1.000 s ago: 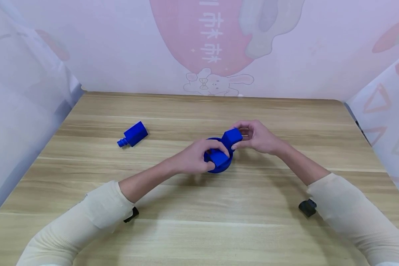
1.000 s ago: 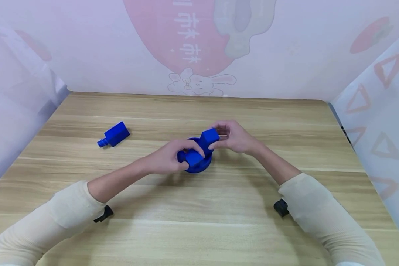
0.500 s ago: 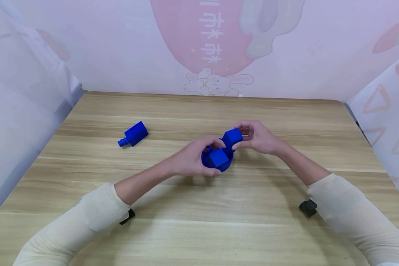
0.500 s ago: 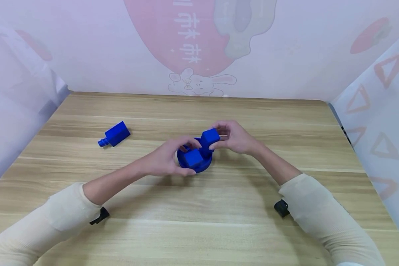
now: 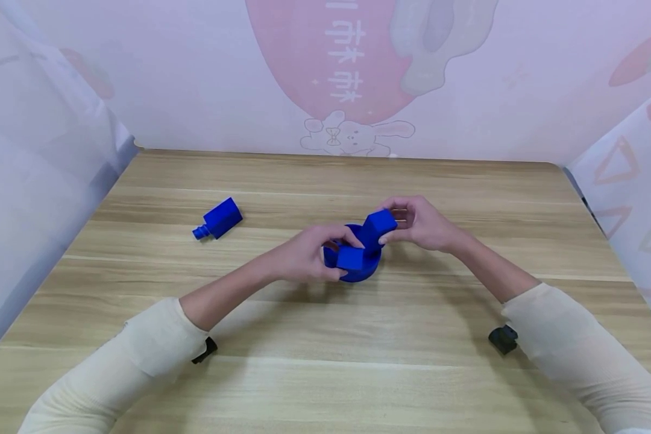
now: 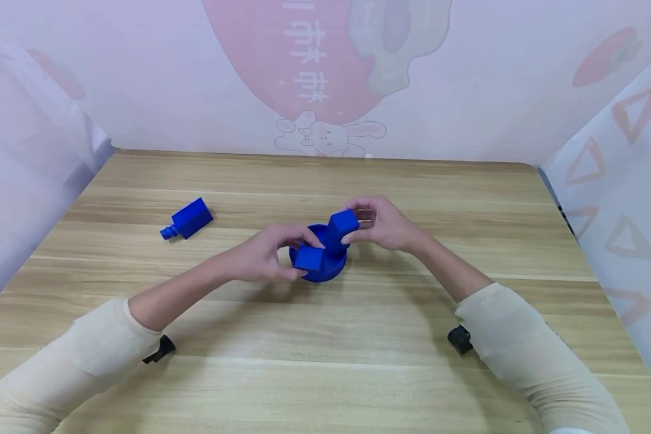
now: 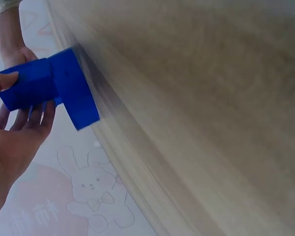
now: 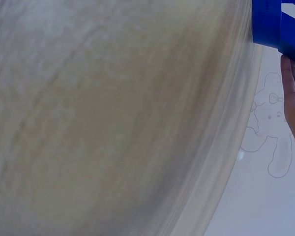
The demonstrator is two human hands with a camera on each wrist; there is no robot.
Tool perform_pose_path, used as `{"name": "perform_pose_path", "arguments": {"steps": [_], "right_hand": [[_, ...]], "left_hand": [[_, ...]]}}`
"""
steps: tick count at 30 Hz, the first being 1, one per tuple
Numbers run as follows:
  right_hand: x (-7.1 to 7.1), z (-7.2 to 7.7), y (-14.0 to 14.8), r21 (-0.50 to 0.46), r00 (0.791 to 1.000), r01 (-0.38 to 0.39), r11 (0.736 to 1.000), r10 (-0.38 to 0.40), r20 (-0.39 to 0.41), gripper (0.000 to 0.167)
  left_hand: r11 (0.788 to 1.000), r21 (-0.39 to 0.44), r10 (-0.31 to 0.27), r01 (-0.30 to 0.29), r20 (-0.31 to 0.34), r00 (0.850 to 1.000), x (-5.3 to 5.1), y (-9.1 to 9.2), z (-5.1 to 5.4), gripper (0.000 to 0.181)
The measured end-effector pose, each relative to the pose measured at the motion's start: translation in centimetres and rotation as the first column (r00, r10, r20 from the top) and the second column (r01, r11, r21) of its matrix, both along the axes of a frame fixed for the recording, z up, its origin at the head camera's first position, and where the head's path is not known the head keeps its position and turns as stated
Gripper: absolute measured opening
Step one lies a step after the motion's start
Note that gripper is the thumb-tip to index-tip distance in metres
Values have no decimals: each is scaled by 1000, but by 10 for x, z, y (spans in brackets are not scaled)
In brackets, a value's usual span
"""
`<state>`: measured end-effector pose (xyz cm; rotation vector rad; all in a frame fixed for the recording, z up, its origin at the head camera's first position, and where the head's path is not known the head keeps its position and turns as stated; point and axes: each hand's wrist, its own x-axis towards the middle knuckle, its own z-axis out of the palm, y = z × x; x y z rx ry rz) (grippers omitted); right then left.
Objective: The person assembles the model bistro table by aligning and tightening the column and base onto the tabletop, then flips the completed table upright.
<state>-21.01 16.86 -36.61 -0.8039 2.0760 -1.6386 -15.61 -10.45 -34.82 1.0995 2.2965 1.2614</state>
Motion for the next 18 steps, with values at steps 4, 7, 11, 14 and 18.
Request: {"name": "perform_pose_path", "arguments": {"steps": [4, 7, 11, 14, 18], "right_hand": [[0, -1, 0, -8, 1000, 2, 1000, -2, -5, 40], [0, -2, -1, -12, 1000, 4, 1000, -4, -14, 39], [0, -3, -1, -14, 999, 6, 1000, -7, -38, 38], [0, -3, -2, -19, 999, 9, 1000, -10, -52, 38], [0, -3, -2, -25, 997, 11, 1000, -13, -71, 38]], "left_hand": [[1000, 0, -30, 30, 2, 1000, -3, -1, 1, 40], [999, -7, -36, 36, 3, 999, -4, -1, 2, 41], [999, -7, -31, 31, 2, 1000, -4, -1, 3, 43], [999, -2, -32, 32, 4, 999, -5, -1, 3, 42], [999, -5, -43, 43, 10, 999, -7, -1, 4, 41]]}}
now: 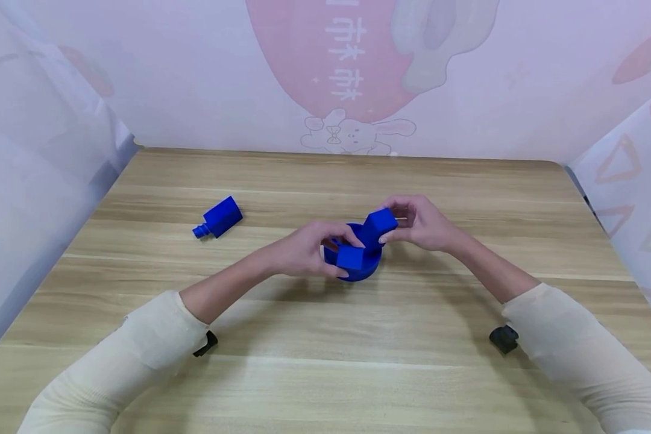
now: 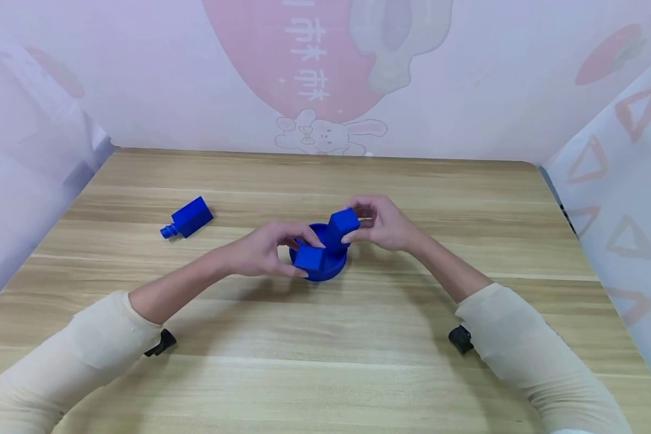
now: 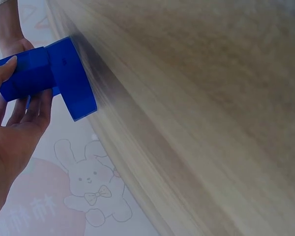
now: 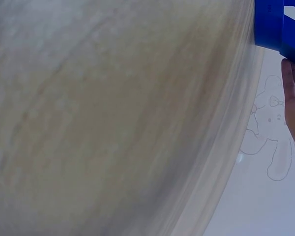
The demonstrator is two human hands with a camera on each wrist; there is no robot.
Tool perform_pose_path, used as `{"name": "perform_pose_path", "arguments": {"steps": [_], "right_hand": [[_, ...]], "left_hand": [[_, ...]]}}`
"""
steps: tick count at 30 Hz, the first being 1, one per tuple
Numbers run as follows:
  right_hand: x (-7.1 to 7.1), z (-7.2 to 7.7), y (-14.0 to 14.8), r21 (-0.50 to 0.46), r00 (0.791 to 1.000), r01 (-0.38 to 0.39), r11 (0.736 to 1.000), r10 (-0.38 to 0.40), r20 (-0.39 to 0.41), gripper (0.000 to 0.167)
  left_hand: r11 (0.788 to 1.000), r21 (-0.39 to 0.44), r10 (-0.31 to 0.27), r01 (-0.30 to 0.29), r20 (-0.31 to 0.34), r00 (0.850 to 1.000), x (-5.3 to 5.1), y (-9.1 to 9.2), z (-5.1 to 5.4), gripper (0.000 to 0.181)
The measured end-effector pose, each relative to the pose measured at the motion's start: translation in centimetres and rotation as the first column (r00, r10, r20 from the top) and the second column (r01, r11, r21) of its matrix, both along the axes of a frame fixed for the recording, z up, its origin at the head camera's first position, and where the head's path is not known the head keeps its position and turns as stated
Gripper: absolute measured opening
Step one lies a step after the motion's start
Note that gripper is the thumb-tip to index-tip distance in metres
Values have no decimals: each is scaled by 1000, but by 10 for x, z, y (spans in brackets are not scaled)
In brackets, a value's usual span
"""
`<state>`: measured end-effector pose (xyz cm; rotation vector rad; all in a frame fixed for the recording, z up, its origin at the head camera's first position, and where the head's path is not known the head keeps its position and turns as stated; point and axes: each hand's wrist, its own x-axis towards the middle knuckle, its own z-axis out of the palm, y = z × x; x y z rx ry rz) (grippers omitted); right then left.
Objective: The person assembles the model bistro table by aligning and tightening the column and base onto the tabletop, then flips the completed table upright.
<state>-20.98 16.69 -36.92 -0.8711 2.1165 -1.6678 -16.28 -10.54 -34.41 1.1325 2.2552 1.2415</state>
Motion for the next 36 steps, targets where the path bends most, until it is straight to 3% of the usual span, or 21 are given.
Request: {"name": "perform_pose_path", "arguments": {"steps": [12, 24, 36], "right_hand": [[0, 0, 1, 17, 1000, 1, 1000, 0, -25, 38], [-1, -2, 1, 23, 999, 12, 1000, -11, -45, 37], [-1, -2, 1, 37, 999, 19, 999, -18, -48, 37]], "left_hand": [[999, -36, -14, 14, 5, 1000, -4, 0, -1, 42], [998, 8, -65, 65, 38, 997, -8, -1, 0, 41], [998, 16, -62, 61, 81, 995, -11, -1, -3, 40]]}}
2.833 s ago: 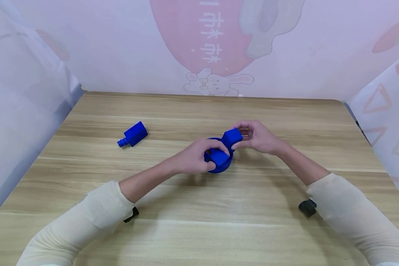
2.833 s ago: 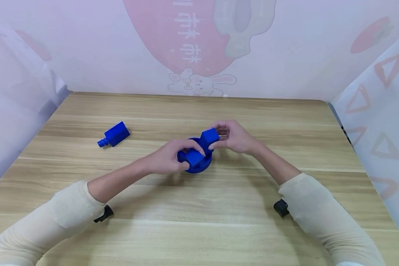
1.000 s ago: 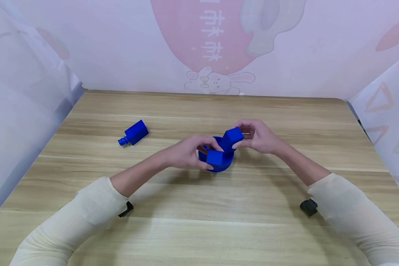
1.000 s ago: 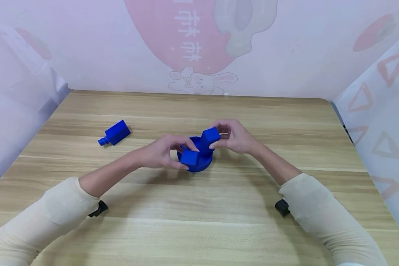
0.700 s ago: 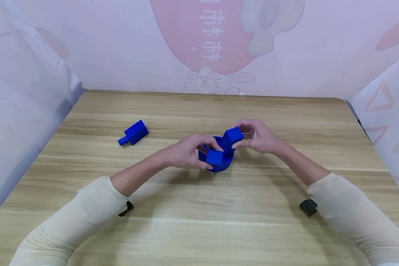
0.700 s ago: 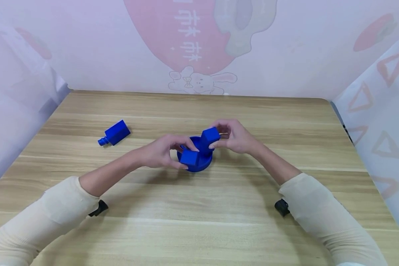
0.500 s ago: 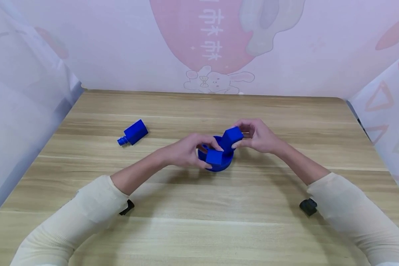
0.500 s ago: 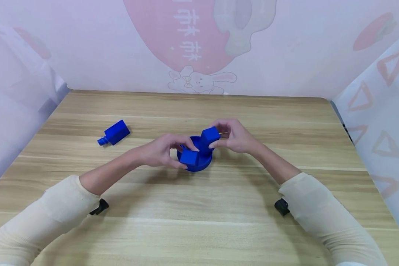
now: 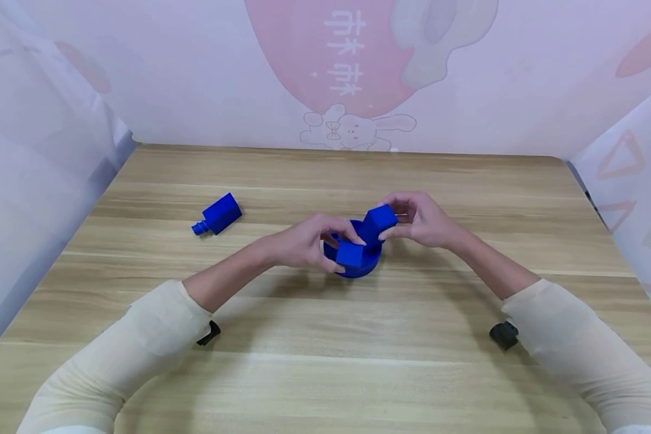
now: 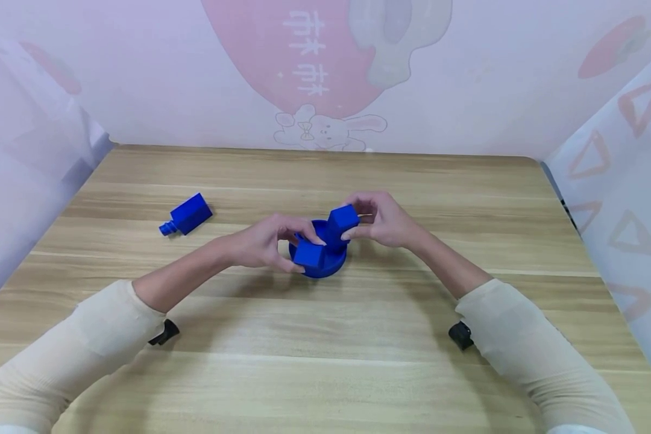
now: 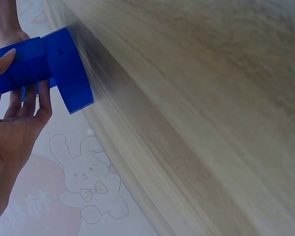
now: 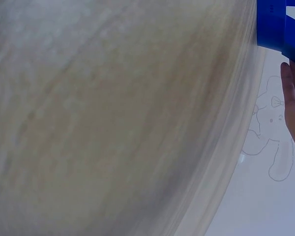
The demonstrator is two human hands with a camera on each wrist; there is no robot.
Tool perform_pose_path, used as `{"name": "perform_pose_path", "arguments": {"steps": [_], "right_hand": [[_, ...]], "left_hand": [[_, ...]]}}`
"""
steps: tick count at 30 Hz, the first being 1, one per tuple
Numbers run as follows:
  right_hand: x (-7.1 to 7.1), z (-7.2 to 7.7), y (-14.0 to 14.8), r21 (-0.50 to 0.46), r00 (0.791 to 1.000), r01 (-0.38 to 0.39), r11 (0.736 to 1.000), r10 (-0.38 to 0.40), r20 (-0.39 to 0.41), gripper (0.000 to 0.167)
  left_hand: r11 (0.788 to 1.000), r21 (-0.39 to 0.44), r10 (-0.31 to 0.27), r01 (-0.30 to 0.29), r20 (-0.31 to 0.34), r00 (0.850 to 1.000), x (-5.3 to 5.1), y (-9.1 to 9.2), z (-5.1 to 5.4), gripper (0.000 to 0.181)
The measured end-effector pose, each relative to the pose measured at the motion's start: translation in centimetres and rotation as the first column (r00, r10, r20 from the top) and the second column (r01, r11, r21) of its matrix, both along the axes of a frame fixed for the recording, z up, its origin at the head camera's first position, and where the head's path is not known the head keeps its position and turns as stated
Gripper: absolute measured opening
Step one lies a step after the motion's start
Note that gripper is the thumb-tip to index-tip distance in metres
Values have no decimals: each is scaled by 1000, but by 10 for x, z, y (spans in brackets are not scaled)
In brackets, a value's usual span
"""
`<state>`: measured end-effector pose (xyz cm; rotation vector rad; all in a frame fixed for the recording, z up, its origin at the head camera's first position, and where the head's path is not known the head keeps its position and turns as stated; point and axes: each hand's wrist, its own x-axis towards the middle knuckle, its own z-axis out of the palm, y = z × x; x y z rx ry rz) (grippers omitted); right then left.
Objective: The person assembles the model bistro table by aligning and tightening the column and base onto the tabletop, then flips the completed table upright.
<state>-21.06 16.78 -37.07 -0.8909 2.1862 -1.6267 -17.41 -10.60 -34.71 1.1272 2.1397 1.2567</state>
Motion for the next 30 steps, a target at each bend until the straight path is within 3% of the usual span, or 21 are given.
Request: {"name": "perform_pose_path", "arguments": {"steps": [30], "right_hand": [[-1, -1, 1, -30, 1000, -15, 999, 15, 11, 37]], "left_hand": [[999, 40, -3, 2, 18, 1000, -3, -4, -6, 41]]}}
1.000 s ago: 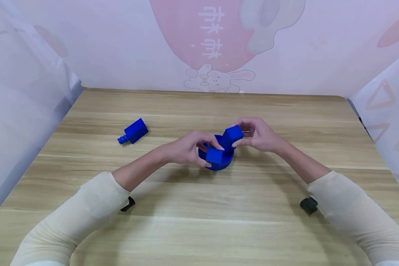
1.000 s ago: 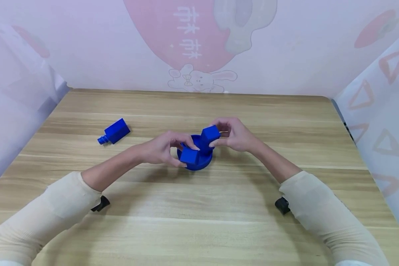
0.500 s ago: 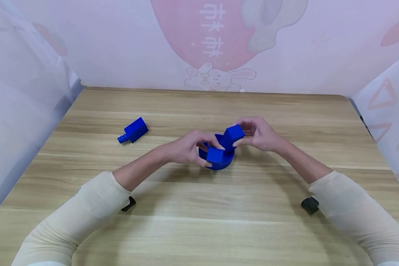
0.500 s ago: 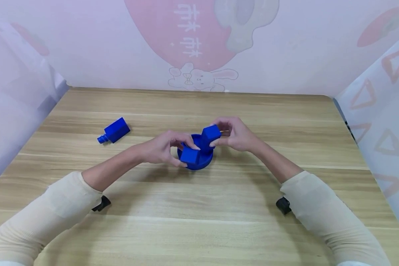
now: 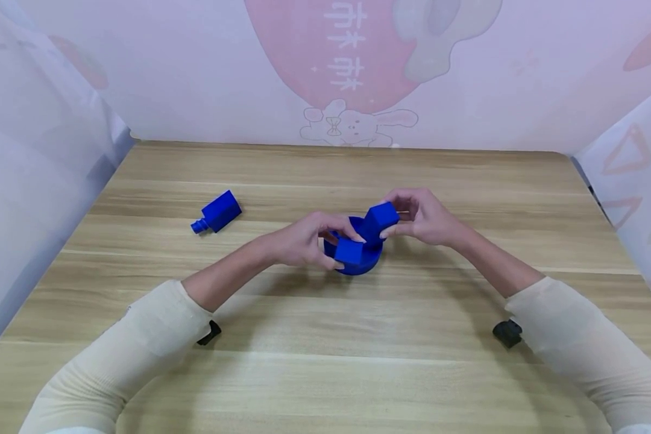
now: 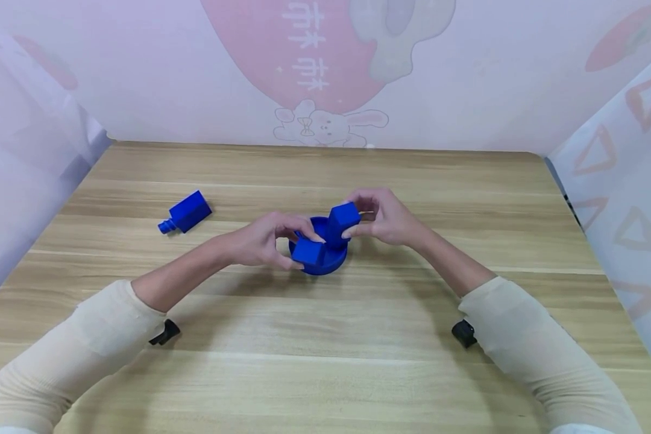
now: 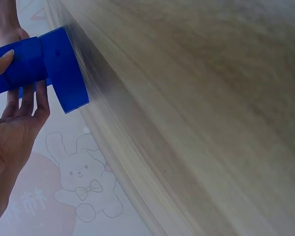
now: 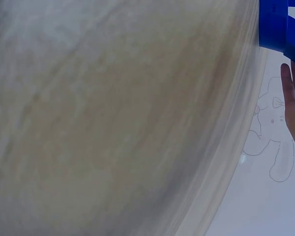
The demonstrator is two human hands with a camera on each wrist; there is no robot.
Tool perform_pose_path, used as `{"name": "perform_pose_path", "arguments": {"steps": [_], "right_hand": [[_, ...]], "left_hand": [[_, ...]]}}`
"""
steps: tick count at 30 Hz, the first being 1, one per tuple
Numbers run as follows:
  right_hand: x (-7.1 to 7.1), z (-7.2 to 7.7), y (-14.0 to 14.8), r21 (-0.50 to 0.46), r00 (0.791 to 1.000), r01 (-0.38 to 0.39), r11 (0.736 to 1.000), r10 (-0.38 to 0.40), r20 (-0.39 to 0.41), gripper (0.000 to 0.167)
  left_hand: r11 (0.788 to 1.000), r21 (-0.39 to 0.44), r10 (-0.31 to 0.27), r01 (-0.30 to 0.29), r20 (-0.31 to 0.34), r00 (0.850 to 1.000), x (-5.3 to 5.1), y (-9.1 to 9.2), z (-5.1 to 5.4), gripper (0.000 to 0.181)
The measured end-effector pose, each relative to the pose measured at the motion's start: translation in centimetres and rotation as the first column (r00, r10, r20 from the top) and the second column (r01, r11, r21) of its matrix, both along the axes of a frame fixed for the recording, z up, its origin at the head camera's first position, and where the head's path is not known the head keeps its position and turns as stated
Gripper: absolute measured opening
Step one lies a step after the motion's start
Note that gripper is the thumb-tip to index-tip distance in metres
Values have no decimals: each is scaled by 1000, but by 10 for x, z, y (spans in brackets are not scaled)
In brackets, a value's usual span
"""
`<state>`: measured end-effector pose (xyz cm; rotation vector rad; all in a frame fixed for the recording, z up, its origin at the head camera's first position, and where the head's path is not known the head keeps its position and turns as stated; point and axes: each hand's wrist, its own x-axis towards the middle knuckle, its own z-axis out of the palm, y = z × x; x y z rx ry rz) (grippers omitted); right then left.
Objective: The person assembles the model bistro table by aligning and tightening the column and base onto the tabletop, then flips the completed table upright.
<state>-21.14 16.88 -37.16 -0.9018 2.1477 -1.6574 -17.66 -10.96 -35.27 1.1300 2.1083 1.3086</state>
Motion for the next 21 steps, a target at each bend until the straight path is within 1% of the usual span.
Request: {"name": "perform_pose_path", "arguments": {"steps": [6, 13, 17, 19, 21], "right_hand": [[-1, 0, 0, 10, 1000, 7, 1000, -7, 2, 37], [0, 2, 0, 48, 1000, 6, 999, -6, -9, 37], [1, 3, 0, 67, 1000, -4, 998, 6, -19, 37], [1, 4, 0, 73, 999, -10, 997, 12, -38, 40], [3, 6, 0, 96, 997, -12, 995, 19, -68, 48]], "left_hand": [[1000, -11, 3, -3, -4, 1000, 0, 0, 2, 40], [999, -54, -8, 5, -45, 999, 2, 0, 6, 42], [998, -67, -15, 11, -63, 998, 3, -2, 7, 48], [997, -72, -14, 9, -69, 998, 4, -3, 7, 53], [997, -80, 5, -11, -74, 997, 5, -7, 8, 58]]}}
